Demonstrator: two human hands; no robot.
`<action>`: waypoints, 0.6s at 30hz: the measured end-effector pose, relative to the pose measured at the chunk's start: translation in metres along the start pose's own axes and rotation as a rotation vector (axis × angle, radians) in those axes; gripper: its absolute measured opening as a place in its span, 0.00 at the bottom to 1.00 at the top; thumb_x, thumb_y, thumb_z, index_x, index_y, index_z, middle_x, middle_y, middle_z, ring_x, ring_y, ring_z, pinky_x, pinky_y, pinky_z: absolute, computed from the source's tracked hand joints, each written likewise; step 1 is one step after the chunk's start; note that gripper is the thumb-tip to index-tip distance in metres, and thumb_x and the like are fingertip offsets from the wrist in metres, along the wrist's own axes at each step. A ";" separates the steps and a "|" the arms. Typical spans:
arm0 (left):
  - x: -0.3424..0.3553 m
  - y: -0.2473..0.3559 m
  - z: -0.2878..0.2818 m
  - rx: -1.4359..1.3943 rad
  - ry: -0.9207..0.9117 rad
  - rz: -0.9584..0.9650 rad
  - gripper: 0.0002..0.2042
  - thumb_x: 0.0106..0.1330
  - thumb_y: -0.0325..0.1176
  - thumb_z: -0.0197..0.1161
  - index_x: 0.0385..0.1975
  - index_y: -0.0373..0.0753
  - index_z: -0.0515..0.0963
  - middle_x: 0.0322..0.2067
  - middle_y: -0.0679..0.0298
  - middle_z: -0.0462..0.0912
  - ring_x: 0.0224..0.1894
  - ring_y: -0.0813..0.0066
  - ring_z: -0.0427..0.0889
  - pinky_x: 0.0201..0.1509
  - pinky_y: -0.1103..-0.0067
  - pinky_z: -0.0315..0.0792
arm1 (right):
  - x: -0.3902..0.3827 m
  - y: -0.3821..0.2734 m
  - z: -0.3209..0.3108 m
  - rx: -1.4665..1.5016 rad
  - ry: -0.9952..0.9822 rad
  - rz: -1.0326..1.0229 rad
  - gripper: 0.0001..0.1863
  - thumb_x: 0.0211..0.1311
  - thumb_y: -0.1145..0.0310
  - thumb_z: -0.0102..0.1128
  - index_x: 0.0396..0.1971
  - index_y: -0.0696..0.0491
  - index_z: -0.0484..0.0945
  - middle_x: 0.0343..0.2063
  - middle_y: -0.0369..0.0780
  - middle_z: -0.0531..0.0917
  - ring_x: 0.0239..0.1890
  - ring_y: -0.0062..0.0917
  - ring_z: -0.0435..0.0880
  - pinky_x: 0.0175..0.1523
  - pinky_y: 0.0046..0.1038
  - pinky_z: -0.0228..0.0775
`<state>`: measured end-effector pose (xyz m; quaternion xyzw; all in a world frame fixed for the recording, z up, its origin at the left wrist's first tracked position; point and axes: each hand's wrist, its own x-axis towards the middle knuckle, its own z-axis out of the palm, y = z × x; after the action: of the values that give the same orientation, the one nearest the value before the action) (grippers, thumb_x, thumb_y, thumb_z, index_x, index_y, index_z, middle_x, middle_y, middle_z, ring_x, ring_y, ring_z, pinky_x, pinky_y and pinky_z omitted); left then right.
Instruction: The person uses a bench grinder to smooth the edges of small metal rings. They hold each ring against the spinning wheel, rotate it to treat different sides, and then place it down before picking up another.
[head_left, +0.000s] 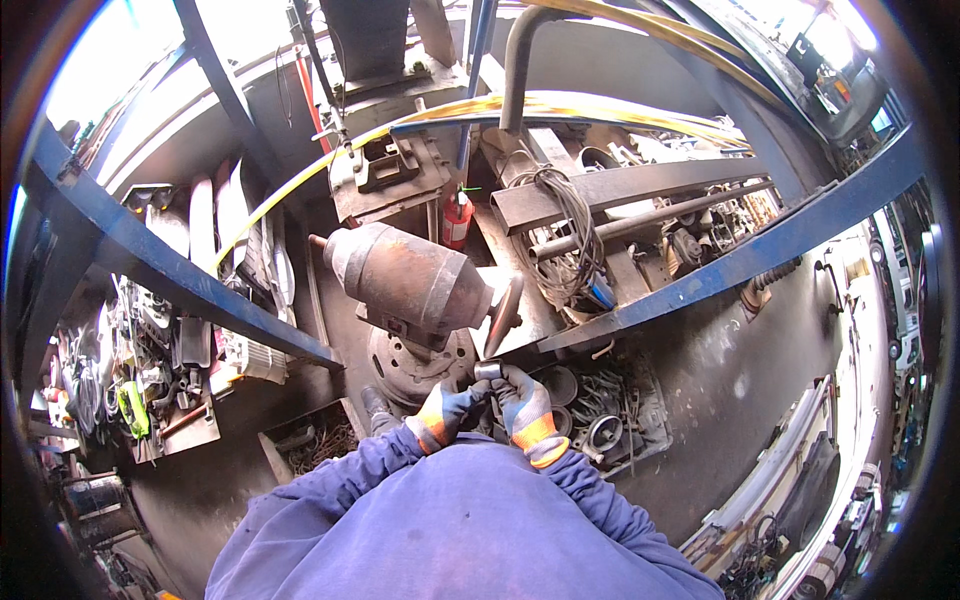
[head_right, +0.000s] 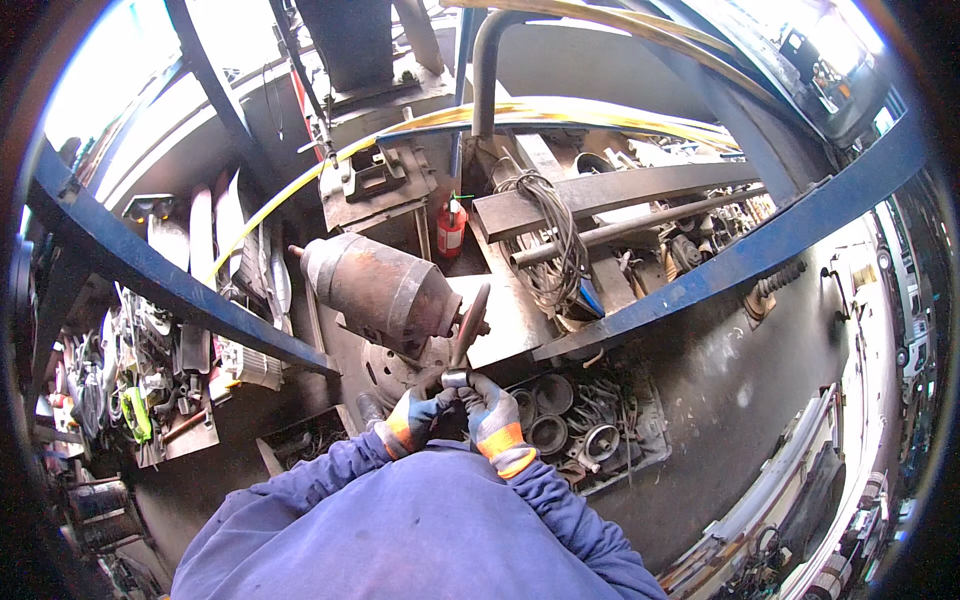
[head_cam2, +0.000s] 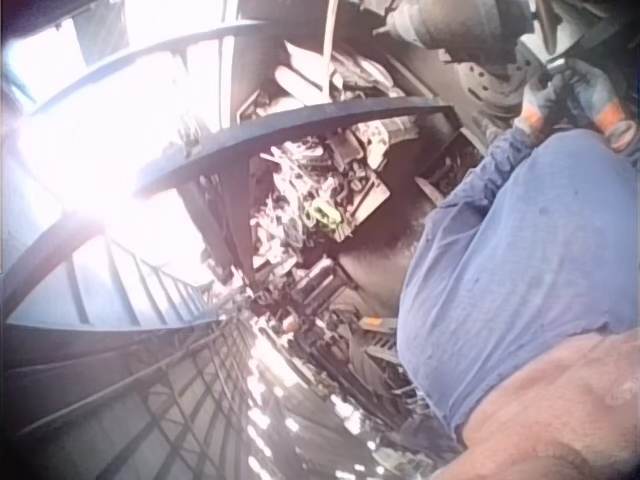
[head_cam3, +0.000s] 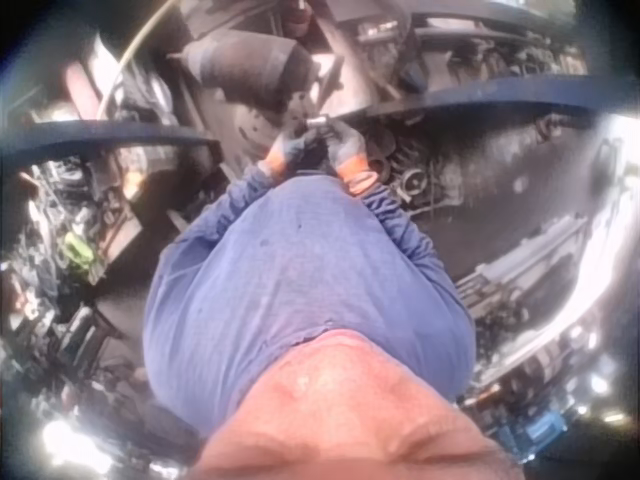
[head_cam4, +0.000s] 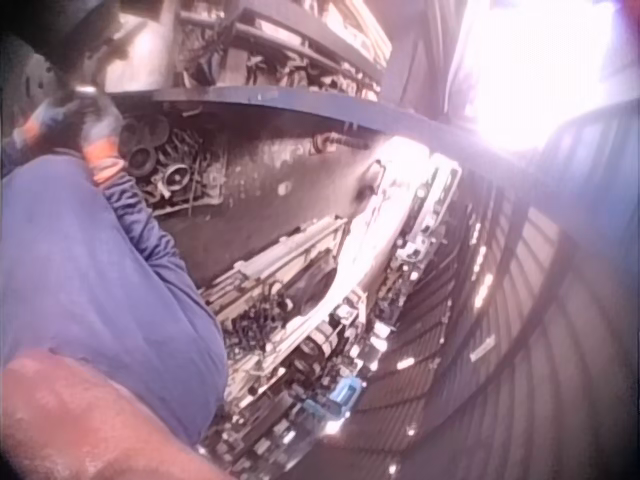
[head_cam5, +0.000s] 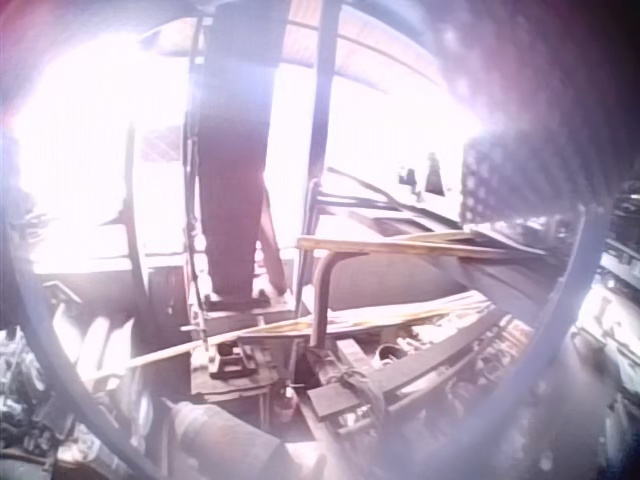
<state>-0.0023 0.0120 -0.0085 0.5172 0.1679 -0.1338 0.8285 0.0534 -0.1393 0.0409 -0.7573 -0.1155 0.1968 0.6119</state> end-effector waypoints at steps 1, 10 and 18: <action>0.000 0.001 -0.001 0.016 0.001 -0.025 0.19 0.70 0.42 0.62 0.53 0.37 0.75 0.45 0.67 0.81 0.44 0.80 0.76 0.49 0.80 0.71 | 0.001 0.001 0.000 -0.015 -0.006 0.006 0.11 0.70 0.70 0.56 0.45 0.57 0.82 0.33 0.35 0.87 0.30 0.13 0.78 0.38 0.18 0.71; 0.006 0.012 0.022 0.013 0.183 0.107 0.12 0.70 0.41 0.61 0.40 0.39 0.80 0.29 0.74 0.79 0.27 0.86 0.72 0.28 0.84 0.64 | 0.019 0.013 0.006 0.045 0.048 0.104 0.12 0.68 0.67 0.60 0.44 0.60 0.81 0.36 0.40 0.86 0.37 0.20 0.80 0.45 0.24 0.72; 0.004 0.015 0.017 -0.001 0.166 0.014 0.11 0.70 0.37 0.62 0.45 0.38 0.78 0.32 0.72 0.80 0.31 0.85 0.75 0.33 0.84 0.70 | 0.018 0.004 0.005 0.037 0.045 0.080 0.11 0.67 0.69 0.60 0.43 0.61 0.81 0.35 0.42 0.86 0.37 0.21 0.81 0.45 0.24 0.73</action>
<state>0.0101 0.0028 0.0088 0.5273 0.2326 -0.0848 0.8128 0.0668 -0.1287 0.0330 -0.7539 -0.0677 0.2059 0.6202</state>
